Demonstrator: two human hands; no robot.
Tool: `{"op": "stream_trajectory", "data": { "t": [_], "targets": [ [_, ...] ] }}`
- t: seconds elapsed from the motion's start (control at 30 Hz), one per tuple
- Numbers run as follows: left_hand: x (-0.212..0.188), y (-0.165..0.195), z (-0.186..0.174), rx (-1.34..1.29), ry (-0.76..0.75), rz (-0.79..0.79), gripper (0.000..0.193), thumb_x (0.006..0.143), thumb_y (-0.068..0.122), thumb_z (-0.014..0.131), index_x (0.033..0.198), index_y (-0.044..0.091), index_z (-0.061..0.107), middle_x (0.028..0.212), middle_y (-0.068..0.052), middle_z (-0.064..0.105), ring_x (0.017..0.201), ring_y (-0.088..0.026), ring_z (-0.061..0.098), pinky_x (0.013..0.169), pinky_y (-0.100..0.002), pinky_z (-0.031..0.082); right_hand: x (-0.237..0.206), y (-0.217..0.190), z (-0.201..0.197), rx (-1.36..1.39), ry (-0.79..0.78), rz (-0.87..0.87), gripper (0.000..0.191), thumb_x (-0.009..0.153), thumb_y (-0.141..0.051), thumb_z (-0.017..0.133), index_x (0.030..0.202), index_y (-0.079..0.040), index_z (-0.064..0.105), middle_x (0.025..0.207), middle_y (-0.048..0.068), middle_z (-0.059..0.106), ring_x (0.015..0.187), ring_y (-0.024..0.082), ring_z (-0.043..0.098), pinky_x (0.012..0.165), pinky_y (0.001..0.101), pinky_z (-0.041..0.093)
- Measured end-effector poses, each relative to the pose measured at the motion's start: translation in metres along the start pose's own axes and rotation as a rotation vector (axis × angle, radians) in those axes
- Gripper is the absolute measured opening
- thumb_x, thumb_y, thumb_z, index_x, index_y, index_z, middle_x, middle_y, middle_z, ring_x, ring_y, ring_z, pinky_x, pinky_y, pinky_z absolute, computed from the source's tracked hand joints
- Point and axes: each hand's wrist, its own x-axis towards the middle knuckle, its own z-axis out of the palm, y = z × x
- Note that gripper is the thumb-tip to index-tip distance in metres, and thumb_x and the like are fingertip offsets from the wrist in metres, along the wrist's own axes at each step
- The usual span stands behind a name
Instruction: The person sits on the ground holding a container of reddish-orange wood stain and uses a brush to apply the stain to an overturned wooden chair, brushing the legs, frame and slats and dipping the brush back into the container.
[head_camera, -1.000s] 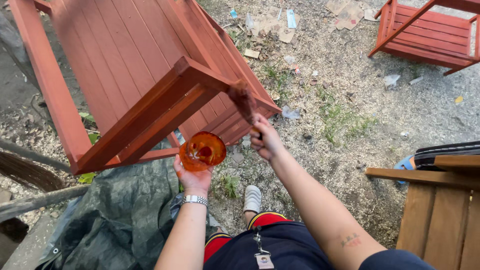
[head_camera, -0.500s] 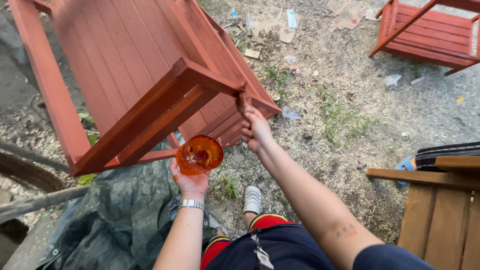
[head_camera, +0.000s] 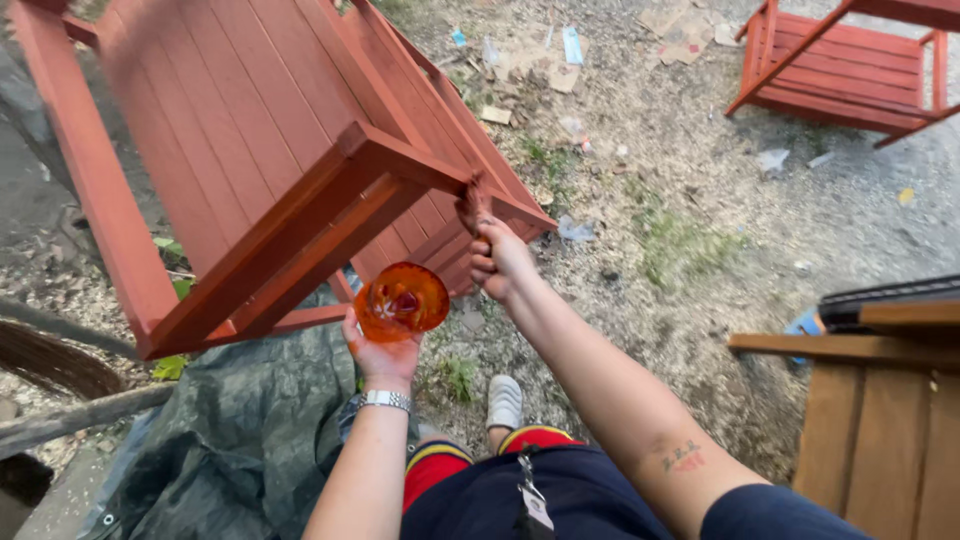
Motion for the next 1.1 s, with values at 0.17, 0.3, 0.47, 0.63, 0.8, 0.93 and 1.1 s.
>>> {"op": "stream_trajectory", "data": {
  "t": [0.17,0.3,0.47,0.63,0.8,0.93,1.1],
  "targets": [
    [0.008,0.002,0.004,0.024,0.030,-0.045,0.067,0.083,0.061,0.055,0.138,0.024,0.059,0.143,-0.001,0.061,0.132,-0.029,0.057,0.105,-0.057,0.048,-0.052,0.006,0.020,-0.033,-0.264,-0.059,0.007,0.107,-0.022,0.049,0.111,-0.026,0.053,0.069,-0.004,0.043,0.044,0.007,0.029,0.042,0.0242,0.022],
    [0.002,0.013,0.008,0.056,-0.002,-0.063,0.067,0.083,0.061,0.056,0.139,0.024,0.057,0.145,-0.001,0.060,0.134,-0.029,0.056,0.106,-0.056,0.047,-0.092,-0.001,-0.004,-0.042,-0.247,-0.222,0.013,0.105,-0.021,0.048,0.114,-0.026,0.055,0.068,-0.004,0.042,0.041,0.006,0.028,0.039,0.0221,0.020],
    [-0.017,0.039,-0.001,0.066,0.001,-0.064,0.069,0.082,0.063,0.056,0.139,0.025,0.058,0.144,-0.002,0.060,0.132,-0.030,0.056,0.102,-0.056,0.047,-0.073,0.012,0.004,-0.051,0.130,-0.168,0.013,0.101,-0.020,0.049,0.111,-0.028,0.054,0.064,-0.004,0.041,0.040,0.007,0.027,0.040,0.0253,0.021],
    [-0.028,0.071,-0.021,0.077,-0.015,-0.054,0.068,0.082,0.062,0.057,0.140,0.027,0.058,0.144,-0.001,0.060,0.131,-0.029,0.056,0.099,-0.054,0.046,-0.051,0.044,0.060,-0.162,0.016,-0.214,0.015,0.102,-0.019,0.051,0.115,-0.024,0.056,0.065,-0.005,0.041,0.044,0.006,0.029,0.040,0.0244,0.021],
    [-0.035,0.086,-0.027,0.108,-0.062,-0.051,0.068,0.080,0.059,0.056,0.141,0.030,0.057,0.144,0.001,0.061,0.133,-0.028,0.057,0.104,-0.054,0.049,-0.102,0.050,0.052,-0.199,-0.004,-0.306,0.035,0.095,-0.014,0.049,0.124,-0.029,0.061,0.058,-0.005,0.038,0.039,0.007,0.029,0.037,0.0237,0.021],
    [-0.043,0.099,-0.035,0.063,-0.043,-0.062,0.066,0.084,0.057,0.057,0.142,0.026,0.058,0.146,0.000,0.060,0.134,-0.028,0.055,0.106,-0.053,0.047,-0.095,0.072,0.036,-0.104,-0.205,-0.301,0.019,0.101,-0.016,0.051,0.118,-0.022,0.056,0.063,-0.005,0.040,0.043,0.006,0.030,0.039,0.0226,0.021],
    [-0.048,0.117,-0.044,0.076,-0.156,0.011,0.066,0.087,0.056,0.056,0.142,0.018,0.059,0.147,-0.004,0.060,0.136,-0.031,0.055,0.111,-0.055,0.045,-0.051,0.090,0.004,-0.177,-0.183,-0.321,0.010,0.103,-0.015,0.055,0.112,-0.020,0.054,0.065,-0.006,0.040,0.045,0.007,0.031,0.039,0.0238,0.020]
  ]
}}
